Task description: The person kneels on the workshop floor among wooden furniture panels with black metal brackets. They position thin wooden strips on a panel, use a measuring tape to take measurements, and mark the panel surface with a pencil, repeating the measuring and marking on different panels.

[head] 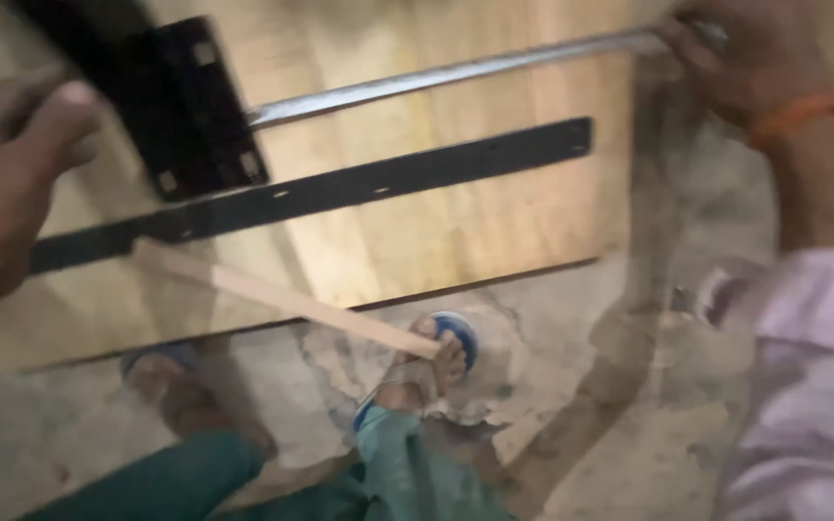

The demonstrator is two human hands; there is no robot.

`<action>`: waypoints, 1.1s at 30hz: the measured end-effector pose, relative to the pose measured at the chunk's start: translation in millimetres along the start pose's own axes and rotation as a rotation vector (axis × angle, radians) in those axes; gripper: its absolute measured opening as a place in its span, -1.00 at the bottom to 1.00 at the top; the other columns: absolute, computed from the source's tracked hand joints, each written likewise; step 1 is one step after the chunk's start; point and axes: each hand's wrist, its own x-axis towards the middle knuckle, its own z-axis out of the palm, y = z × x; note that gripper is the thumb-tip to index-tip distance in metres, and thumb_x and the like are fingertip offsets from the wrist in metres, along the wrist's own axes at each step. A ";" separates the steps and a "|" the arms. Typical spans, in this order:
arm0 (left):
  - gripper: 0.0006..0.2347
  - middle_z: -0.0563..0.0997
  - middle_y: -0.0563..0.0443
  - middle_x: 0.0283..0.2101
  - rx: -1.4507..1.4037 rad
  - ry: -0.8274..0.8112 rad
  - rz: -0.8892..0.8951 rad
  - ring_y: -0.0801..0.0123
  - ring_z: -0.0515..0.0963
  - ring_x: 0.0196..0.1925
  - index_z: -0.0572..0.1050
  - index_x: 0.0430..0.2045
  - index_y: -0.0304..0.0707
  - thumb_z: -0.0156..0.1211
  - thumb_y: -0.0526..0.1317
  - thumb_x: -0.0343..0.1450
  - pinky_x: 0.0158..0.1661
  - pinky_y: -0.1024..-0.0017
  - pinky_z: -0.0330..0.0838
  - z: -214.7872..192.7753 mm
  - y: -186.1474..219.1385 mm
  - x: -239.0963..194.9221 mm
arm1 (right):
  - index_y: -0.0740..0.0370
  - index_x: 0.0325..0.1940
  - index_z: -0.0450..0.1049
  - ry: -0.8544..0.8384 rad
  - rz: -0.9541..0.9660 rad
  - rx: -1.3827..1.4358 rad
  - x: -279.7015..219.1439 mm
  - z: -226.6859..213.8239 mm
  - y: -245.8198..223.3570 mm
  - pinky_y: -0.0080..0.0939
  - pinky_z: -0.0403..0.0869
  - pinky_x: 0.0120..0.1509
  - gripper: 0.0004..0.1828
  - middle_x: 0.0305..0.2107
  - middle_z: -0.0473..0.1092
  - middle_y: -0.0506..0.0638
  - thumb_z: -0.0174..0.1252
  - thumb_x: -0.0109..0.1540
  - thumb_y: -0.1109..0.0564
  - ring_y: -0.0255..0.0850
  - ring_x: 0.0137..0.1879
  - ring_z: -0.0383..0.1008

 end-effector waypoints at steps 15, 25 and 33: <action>-0.63 0.66 -0.26 -0.05 0.015 -0.255 0.379 -0.02 0.66 -0.02 0.54 0.08 -0.22 0.19 -0.05 0.44 -0.04 0.14 0.52 34.6 -107.8 -96.5 | 0.31 0.07 0.54 -0.187 0.596 0.888 -42.4 -20.8 -229.0 -0.33 0.50 -0.06 -0.74 -0.17 0.51 -0.06 0.16 0.40 0.08 -0.35 -0.12 0.50; -0.37 0.52 -0.35 0.04 -0.296 -0.313 0.543 -0.16 0.57 -0.02 0.09 0.46 -0.27 0.13 -0.13 0.46 -0.04 0.09 0.47 5.0 -107.2 -176.9 | 0.26 0.03 0.50 -0.619 0.526 1.010 47.2 33.2 -529.6 -0.27 0.58 -0.12 -0.73 -0.23 0.53 0.00 0.04 0.33 0.09 -0.32 -0.20 0.58; -0.59 0.61 -0.16 -0.10 0.172 0.071 0.624 -0.04 0.63 -0.13 0.51 0.07 -0.28 0.21 -0.25 0.30 -0.18 0.09 0.54 -30.6 -271.9 -172.7 | 0.42 -0.05 0.49 -0.429 0.667 1.440 93.3 123.9 -614.0 -0.20 0.60 -0.08 -0.69 -0.29 0.49 0.09 0.09 0.38 0.06 -0.24 -0.20 0.56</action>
